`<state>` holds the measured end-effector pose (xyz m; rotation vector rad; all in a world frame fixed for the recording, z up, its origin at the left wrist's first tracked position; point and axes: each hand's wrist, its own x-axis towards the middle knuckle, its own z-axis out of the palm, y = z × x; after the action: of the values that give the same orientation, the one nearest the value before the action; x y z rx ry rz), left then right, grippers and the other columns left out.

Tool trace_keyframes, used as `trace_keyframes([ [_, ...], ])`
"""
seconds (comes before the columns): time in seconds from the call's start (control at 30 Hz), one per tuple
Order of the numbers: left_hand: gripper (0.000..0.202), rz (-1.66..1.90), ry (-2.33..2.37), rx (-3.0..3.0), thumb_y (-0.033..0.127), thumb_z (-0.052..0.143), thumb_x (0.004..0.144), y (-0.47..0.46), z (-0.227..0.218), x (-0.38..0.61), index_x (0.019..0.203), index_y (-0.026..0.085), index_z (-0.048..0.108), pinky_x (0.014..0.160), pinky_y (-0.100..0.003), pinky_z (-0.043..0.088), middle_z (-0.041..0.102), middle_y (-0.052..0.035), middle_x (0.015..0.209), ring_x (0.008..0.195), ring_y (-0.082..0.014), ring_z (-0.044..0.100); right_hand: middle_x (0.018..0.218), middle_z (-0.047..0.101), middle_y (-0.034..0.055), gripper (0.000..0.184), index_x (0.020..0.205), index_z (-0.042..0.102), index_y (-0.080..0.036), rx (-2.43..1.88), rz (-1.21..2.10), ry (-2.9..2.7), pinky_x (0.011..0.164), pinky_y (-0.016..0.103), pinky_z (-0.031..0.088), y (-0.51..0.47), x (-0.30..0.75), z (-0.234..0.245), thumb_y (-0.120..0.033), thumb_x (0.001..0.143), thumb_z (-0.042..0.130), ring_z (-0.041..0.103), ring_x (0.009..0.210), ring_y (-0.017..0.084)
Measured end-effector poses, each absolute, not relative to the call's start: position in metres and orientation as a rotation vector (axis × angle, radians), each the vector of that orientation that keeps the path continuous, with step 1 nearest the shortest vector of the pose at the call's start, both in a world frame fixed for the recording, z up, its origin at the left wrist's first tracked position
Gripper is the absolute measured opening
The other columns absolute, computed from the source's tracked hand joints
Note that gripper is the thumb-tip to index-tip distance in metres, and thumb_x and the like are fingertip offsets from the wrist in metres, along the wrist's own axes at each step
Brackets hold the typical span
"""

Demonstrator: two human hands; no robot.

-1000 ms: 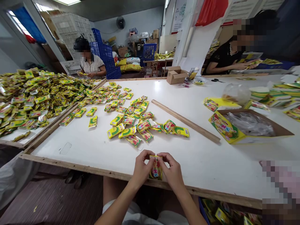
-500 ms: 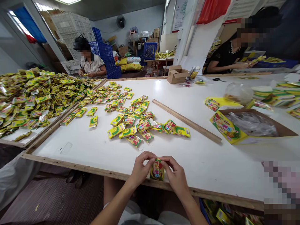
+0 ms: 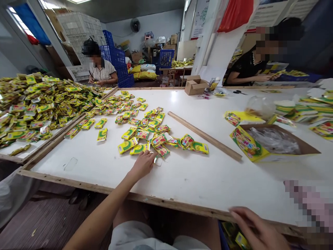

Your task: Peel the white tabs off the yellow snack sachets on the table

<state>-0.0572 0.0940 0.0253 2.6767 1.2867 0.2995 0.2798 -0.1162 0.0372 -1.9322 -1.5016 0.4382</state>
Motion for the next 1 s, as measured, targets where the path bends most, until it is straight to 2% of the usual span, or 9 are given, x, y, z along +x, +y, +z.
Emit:
trace_keyframes([
  [0.13, 0.064, 0.335, 1.293, 2.625, 0.014, 0.061, 0.075, 0.090, 0.027, -0.048, 0.135, 0.021, 0.039, 0.095, -0.042, 0.035, 0.061, -0.0097, 0.120, 0.112, -0.0294, 0.047, 0.087, 0.072, 0.0033, 0.031, 0.085, 0.067, -0.025, -1.705, 0.733, -1.587, 0.073, 0.025, 0.054, -0.077, 0.201, 0.050, -0.050, 0.086, 0.049, 0.068, 0.083, 0.021],
  [0.23, 0.058, 0.342, 1.355, 2.585, 0.011, 0.062, 0.073, 0.089, 0.026, -0.049, 0.127, 0.020, 0.044, 0.092, -0.043, 0.036, 0.064, -0.0098, 0.110, 0.105, -0.0298, 0.049, 0.086, 0.071, 0.0030, 0.028, 0.085, 0.065, -0.024, -1.583, 0.819, -1.602, 0.074, 0.025, 0.053, -0.060, 0.170, 0.053, -0.046, 0.090, 0.048, 0.067, 0.081, 0.019],
  [0.3, 0.052, 0.469, 1.366, 2.514, 0.014, 0.066, 0.071, 0.082, 0.027, -0.046, 0.119, 0.020, 0.048, 0.091, -0.044, 0.036, 0.064, -0.0085, 0.101, 0.101, -0.0297, 0.051, 0.086, 0.070, 0.0037, 0.027, 0.087, 0.065, -0.024, -1.528, 0.817, -1.574, 0.076, 0.027, 0.053, -0.055, 0.160, 0.048, -0.045, 0.090, 0.049, 0.066, 0.082, 0.020],
  [0.4, 0.052, 0.840, 1.282, 2.205, 0.022, 0.073, 0.067, 0.057, 0.025, -0.032, 0.113, 0.021, 0.048, 0.089, -0.041, 0.040, 0.059, -0.0070, 0.103, 0.100, -0.0271, 0.052, 0.097, 0.070, 0.0064, 0.026, 0.095, 0.064, -0.023, -1.481, 0.790, -1.433, 0.077, 0.030, 0.054, -0.048, 0.147, 0.032, -0.045, 0.088, 0.052, 0.066, 0.088, 0.022],
  [0.6, 0.042, 1.148, 1.090, 1.346, 0.026, 0.072, 0.073, 0.010, 0.008, 0.002, 0.103, 0.021, 0.043, 0.074, -0.028, 0.048, 0.056, -0.0018, 0.092, 0.082, -0.0163, 0.059, 0.107, 0.068, 0.0092, 0.030, 0.109, 0.057, -0.022, -1.388, 0.861, -1.232, 0.082, 0.034, 0.054, -0.038, 0.132, 0.000, -0.042, 0.086, 0.057, 0.067, 0.092, 0.022],
  [0.73, 0.034, 1.233, 1.002, 1.214, 0.029, 0.067, 0.079, 0.007, -0.001, 0.003, 0.105, 0.021, 0.048, 0.078, -0.029, 0.049, 0.059, -0.0034, 0.094, 0.085, -0.0162, 0.060, 0.108, 0.068, 0.0090, 0.037, 0.121, 0.046, -0.024, -1.360, 0.871, -1.166, 0.083, 0.034, 0.053, -0.038, 0.135, -0.008, -0.038, 0.088, 0.057, 0.067, 0.096, 0.021],
  [0.8, 0.037, 1.250, 0.989, 1.210, 0.030, 0.067, 0.080, 0.008, -0.001, 0.000, 0.111, 0.021, 0.049, 0.080, -0.029, 0.049, 0.059, -0.0042, 0.097, 0.087, -0.0166, 0.060, 0.110, 0.067, 0.0088, 0.038, 0.121, 0.046, -0.024, -1.337, 0.854, -1.149, 0.084, 0.033, 0.053, -0.038, 0.135, -0.010, -0.038, 0.088, 0.057, 0.066, 0.098, 0.021],
  [0.9, 0.039, 1.226, 0.979, 1.244, 0.031, 0.067, 0.080, 0.008, 0.000, -0.006, 0.115, 0.020, 0.053, 0.079, -0.029, 0.050, 0.062, -0.0047, 0.094, 0.086, -0.0174, 0.061, 0.110, 0.067, 0.0085, 0.031, 0.112, 0.055, -0.022, -1.325, 0.849, -1.193, 0.083, 0.032, 0.053, -0.034, 0.135, -0.008, -0.039, 0.086, 0.059, 0.065, 0.096, 0.021],
  [1.0, 0.025, 1.149, 0.952, 1.303, 0.032, 0.067, 0.080, 0.009, 0.003, -0.011, 0.099, 0.017, 0.062, 0.078, -0.029, 0.050, 0.065, -0.0050, 0.089, 0.085, -0.0185, 0.061, 0.102, 0.068, 0.0078, 0.028, 0.106, 0.059, -0.020, -1.335, 0.874, -1.261, 0.081, 0.032, 0.053, -0.027, 0.137, -0.004, -0.041, 0.086, 0.057, 0.065, 0.092, 0.022],
])
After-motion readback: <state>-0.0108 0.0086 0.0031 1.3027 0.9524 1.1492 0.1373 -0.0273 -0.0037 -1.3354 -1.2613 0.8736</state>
